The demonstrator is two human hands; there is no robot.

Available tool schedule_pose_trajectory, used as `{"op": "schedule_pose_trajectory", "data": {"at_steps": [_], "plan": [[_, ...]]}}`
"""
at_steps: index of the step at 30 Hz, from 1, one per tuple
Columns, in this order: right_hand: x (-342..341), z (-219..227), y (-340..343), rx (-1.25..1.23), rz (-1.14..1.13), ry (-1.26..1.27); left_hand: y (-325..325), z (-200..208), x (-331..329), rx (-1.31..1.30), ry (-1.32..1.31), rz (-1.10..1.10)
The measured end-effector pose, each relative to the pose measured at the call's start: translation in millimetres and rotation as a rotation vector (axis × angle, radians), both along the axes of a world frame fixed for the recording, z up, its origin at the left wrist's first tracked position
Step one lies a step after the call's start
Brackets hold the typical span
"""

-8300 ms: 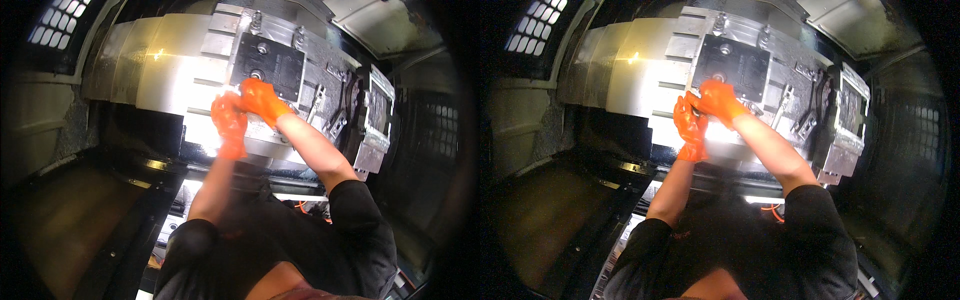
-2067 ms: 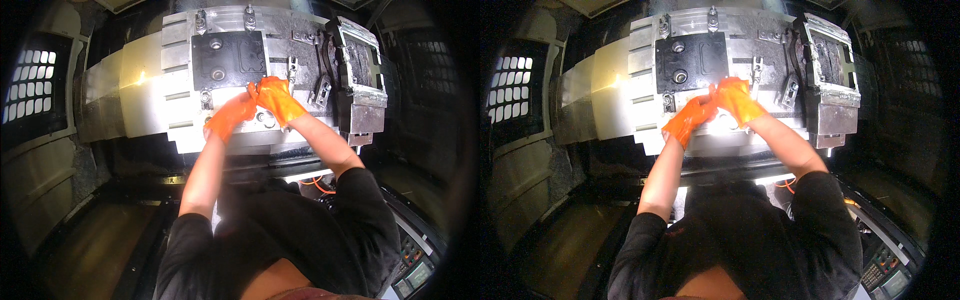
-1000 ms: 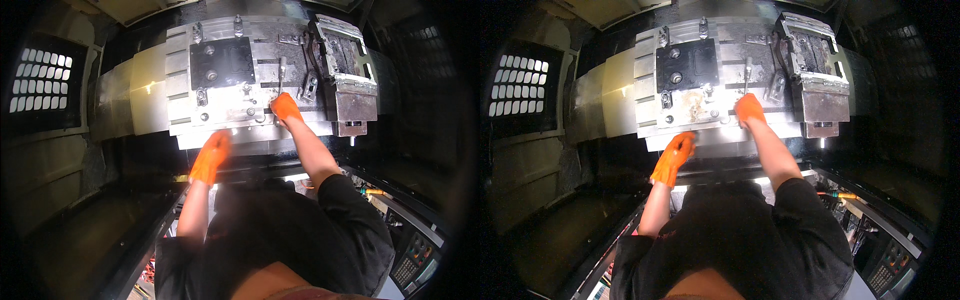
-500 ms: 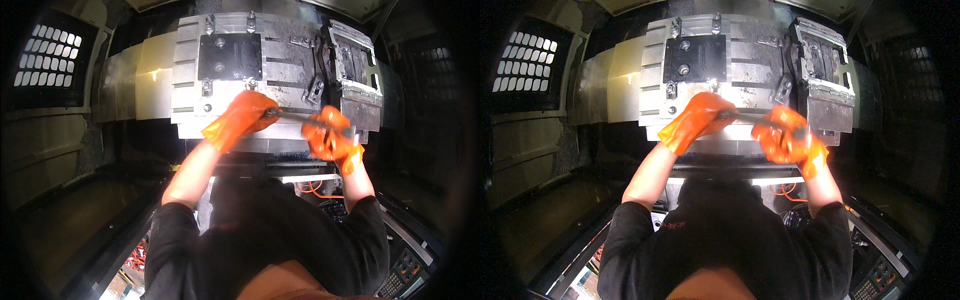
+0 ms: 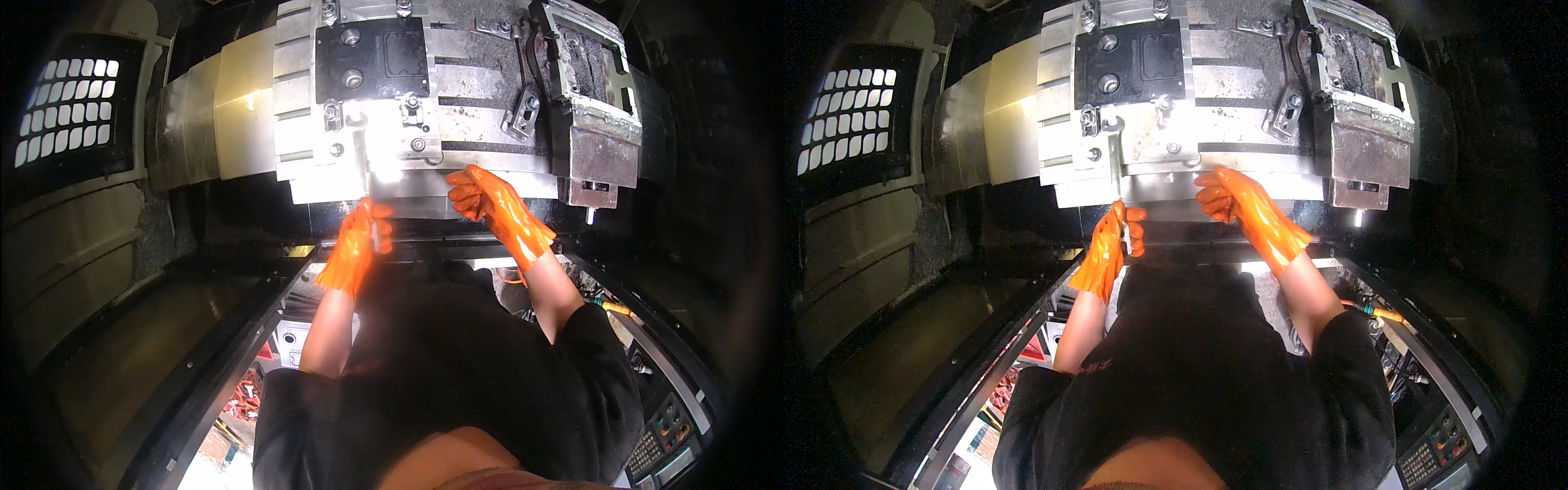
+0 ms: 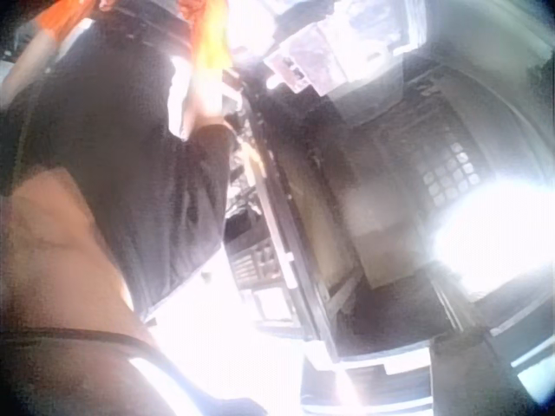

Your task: The person secures a metal plate onto a machine using a wrench, then places a black component on top and wipes the surface with a cloth. The person closes the machine doors at the end.

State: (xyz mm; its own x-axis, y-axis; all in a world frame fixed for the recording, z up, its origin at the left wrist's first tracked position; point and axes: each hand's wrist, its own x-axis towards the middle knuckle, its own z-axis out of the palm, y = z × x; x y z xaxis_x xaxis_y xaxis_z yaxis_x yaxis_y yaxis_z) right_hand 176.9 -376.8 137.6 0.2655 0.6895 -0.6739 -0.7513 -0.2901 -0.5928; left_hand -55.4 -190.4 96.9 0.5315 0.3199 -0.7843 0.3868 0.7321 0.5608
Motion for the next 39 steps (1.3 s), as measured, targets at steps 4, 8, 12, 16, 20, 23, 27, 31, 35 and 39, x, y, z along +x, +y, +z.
{"op": "schedule_pose_trajectory", "data": {"at_steps": [4,8,12,16,20,23,27,31,35,39], "plan": [[1,23,7,-0.091,0.024,-0.13,-4,7,5,-0.083,-0.025,-0.059],[7,26,0,-0.1,0.008,-0.16,-4,2,5,-0.129,-0.085,-0.112],[4,27,-1,-0.098,-0.011,-0.132,-3,6,6,-0.158,-0.105,-0.126],[0,26,1,-0.082,0.004,-0.128,3,11,9,-0.182,-0.119,-0.12],[1,29,1,-0.07,0.015,-0.128,7,19,14,-0.152,-0.074,-0.146],[4,26,-1,-0.052,0.008,-0.113,8,20,15,-0.146,-0.079,-0.128],[7,19,-3,-0.041,0.007,-0.096,8,25,13,-0.177,-0.048,-0.11],[5,24,2,-0.088,0.006,-0.114,2,22,10,-0.147,-0.047,-0.105],[6,21,3,-0.084,0.02,-0.117,2,27,13,-0.179,-0.041,-0.125],[7,20,4,-0.077,0.022,-0.117,5,29,15,-0.138,-0.019,-0.153]]}}
